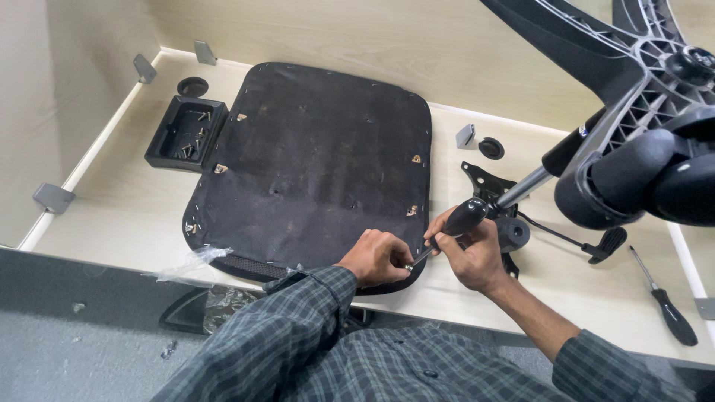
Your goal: The person uses a screwdriver to fasten screws into the underside of an office chair seat. They repeatedly pick screws from a tray and tighten them into pre-drilled holes on the seat base.
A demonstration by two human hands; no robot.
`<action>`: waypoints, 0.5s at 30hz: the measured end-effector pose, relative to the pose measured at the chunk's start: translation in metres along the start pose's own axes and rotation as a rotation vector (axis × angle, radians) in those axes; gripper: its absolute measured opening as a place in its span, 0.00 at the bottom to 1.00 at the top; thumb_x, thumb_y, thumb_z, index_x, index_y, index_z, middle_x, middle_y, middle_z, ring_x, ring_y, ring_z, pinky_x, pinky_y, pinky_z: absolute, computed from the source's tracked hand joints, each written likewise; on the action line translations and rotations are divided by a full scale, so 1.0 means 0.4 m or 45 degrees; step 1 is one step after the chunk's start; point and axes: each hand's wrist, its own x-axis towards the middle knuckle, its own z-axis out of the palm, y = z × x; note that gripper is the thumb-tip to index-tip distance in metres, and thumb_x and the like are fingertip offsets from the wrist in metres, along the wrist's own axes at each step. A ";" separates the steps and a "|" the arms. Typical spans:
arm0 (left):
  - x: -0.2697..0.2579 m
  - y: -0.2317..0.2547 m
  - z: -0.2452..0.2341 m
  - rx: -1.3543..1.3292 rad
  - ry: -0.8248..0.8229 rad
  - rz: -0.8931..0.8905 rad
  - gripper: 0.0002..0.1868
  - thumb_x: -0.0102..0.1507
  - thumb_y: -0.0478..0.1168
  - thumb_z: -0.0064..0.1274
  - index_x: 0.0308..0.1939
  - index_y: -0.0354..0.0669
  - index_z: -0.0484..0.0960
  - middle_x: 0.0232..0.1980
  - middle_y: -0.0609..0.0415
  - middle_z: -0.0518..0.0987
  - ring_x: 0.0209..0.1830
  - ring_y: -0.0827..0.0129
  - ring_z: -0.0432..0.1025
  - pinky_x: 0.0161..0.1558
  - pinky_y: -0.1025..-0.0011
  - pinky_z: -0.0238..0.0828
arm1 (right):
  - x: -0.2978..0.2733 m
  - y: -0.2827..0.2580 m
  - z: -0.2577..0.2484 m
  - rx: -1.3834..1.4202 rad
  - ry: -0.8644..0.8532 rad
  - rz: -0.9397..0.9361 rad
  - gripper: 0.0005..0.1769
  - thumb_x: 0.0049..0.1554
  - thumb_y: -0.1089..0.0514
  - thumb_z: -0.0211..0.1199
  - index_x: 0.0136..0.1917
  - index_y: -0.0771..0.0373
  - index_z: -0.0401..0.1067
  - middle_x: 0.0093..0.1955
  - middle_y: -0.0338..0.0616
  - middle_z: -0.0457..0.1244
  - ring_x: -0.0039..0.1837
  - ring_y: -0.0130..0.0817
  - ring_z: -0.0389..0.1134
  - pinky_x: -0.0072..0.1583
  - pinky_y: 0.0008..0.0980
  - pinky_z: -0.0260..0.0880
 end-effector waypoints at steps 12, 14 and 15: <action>-0.023 0.020 0.014 0.072 0.022 -0.102 0.12 0.54 0.40 0.67 0.41 0.42 0.89 0.39 0.50 0.87 0.39 0.67 0.83 0.47 0.72 0.81 | -0.025 -0.002 0.012 -0.011 -0.052 -0.101 0.06 0.56 0.73 0.55 0.45 0.69 0.71 0.42 0.48 0.68 0.42 0.28 0.71 0.43 0.27 0.76; -0.029 0.022 0.016 0.054 0.052 -0.100 0.13 0.54 0.40 0.67 0.42 0.42 0.89 0.39 0.50 0.88 0.39 0.67 0.83 0.48 0.71 0.81 | -0.025 -0.003 0.017 -0.037 -0.041 -0.071 0.06 0.56 0.72 0.55 0.45 0.69 0.72 0.42 0.47 0.68 0.41 0.28 0.71 0.43 0.26 0.75; -0.032 0.023 0.017 0.044 0.068 -0.098 0.14 0.54 0.40 0.67 0.42 0.41 0.89 0.40 0.50 0.88 0.40 0.66 0.83 0.48 0.71 0.81 | -0.024 -0.003 0.019 -0.051 -0.035 -0.056 0.05 0.56 0.72 0.56 0.45 0.69 0.72 0.42 0.46 0.69 0.40 0.27 0.71 0.42 0.26 0.75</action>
